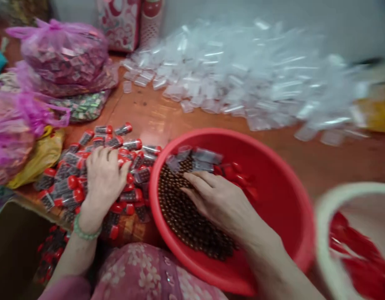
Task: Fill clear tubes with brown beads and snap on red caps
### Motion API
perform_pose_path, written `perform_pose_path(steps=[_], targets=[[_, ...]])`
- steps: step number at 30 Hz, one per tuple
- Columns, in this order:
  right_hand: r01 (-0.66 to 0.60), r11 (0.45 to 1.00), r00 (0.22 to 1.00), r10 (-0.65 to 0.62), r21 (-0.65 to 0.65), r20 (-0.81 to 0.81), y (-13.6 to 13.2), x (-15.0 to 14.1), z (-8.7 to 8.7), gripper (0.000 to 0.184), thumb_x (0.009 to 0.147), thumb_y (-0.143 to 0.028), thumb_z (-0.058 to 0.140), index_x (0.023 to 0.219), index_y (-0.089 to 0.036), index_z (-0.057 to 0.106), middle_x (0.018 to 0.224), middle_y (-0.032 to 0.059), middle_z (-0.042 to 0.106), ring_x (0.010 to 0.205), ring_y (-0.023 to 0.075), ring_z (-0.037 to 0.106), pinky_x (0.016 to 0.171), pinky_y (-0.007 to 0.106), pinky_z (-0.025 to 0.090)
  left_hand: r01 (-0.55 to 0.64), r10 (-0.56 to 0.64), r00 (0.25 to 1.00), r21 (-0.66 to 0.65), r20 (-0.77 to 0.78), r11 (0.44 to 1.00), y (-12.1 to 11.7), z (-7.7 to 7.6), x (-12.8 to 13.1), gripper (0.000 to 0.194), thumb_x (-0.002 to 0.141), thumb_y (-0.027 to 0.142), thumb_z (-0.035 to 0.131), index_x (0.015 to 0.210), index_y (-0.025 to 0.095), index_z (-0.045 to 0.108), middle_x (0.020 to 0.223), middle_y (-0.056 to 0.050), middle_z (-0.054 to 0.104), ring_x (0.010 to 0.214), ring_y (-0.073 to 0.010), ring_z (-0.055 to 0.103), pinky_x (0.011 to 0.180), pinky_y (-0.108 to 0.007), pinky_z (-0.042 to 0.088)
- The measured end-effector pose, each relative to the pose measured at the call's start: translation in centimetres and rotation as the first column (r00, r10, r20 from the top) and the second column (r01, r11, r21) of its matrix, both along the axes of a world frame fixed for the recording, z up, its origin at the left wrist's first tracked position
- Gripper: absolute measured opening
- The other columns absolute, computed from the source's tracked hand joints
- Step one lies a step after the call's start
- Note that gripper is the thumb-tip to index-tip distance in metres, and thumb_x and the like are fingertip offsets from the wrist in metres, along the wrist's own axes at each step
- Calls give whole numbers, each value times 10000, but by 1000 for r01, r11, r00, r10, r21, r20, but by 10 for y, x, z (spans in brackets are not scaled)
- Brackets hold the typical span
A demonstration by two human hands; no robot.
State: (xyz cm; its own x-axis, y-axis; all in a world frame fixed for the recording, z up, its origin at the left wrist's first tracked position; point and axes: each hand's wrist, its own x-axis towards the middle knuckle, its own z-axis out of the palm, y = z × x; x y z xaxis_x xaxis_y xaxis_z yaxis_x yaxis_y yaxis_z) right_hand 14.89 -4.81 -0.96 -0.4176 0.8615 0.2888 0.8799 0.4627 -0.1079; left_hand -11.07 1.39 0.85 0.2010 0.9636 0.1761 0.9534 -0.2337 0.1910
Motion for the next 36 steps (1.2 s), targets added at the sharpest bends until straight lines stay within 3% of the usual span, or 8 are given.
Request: perform_pose_path(steps=[5, 9, 13, 17, 22, 27, 32, 36], targets=[[286, 948, 950, -262, -140, 167, 3, 47, 6, 180, 933, -244, 501, 1036, -178, 633, 890, 79, 684, 782, 220, 645, 703, 331, 486, 89, -87, 996, 135, -19, 987, 2, 4, 6, 470, 867, 441, 565, 1215, 125, 547, 1294, -206, 547, 1324, -408, 374, 1079, -601, 289], [323, 866, 943, -259, -381, 210, 14, 63, 14, 192, 944, -255, 486, 1014, -169, 643, 937, 82, 677, 830, 202, 644, 731, 299, 470, 275, -300, 946, 183, 126, 944, -4, 14, 47, 327, 930, 325, 488, 1191, 136, 539, 1225, -146, 588, 1210, -295, 501, 1048, -481, 403], [230, 813, 967, -133, -535, 215, 35, 48, 14, 194, 942, -236, 478, 1027, -161, 635, 1029, 90, 658, 925, 200, 635, 763, 278, 457, 577, -575, 817, -54, 53, 815, -5, 10, 102, 192, 921, 103, 422, 1009, 121, 592, 1028, -97, 639, 981, -215, 572, 887, -343, 490], [190, 750, 972, -55, -633, 227, 56, 38, 5, 204, 919, -172, 469, 1023, -137, 640, 1027, 112, 648, 905, 204, 640, 741, 275, 453, 638, -674, 698, -218, -241, 739, 9, -2, 132, 176, 879, 66, 445, 920, 87, 615, 992, -143, 629, 977, -280, 552, 761, -380, 481], [183, 716, 977, -53, -674, 209, 70, 45, -5, 259, 830, -268, 639, 1049, -128, 639, 1108, 130, 614, 952, 232, 627, 783, 281, 460, 643, -713, 603, -312, -357, 700, 22, -4, 139, 204, 856, 34, 454, 923, 42, 647, 957, -187, 633, 917, -274, 553, 655, -336, 448], [219, 700, 971, -87, -680, 223, 65, 44, -4, 336, 796, -253, 660, 1093, -106, 602, 1107, 149, 619, 962, 260, 630, 753, 301, 468, 623, -725, 581, -371, -370, 688, 26, -7, 146, 242, 833, -1, 442, 916, 9, 669, 962, -220, 631, 920, -285, 565, 588, -305, 417], [232, 701, 968, -99, -674, 230, 52, 44, 10, 270, 824, -236, 617, 1062, -110, 590, 1062, 139, 641, 945, 243, 639, 747, 288, 463, 698, -773, 532, -339, -344, 631, 28, -13, 141, 234, 865, 46, 444, 931, 33, 668, 940, -203, 643, 916, -287, 566, 632, -333, 414], [224, 713, 959, -41, -665, 279, 26, 49, 29, 190, 876, -215, 530, 1025, -123, 603, 1067, 131, 627, 879, 219, 652, 710, 283, 470, 766, -801, 436, -298, -410, 569, 17, 2, 129, 203, 848, 47, 469, 872, 58, 670, 890, -178, 648, 876, -285, 560, 649, -354, 405]])
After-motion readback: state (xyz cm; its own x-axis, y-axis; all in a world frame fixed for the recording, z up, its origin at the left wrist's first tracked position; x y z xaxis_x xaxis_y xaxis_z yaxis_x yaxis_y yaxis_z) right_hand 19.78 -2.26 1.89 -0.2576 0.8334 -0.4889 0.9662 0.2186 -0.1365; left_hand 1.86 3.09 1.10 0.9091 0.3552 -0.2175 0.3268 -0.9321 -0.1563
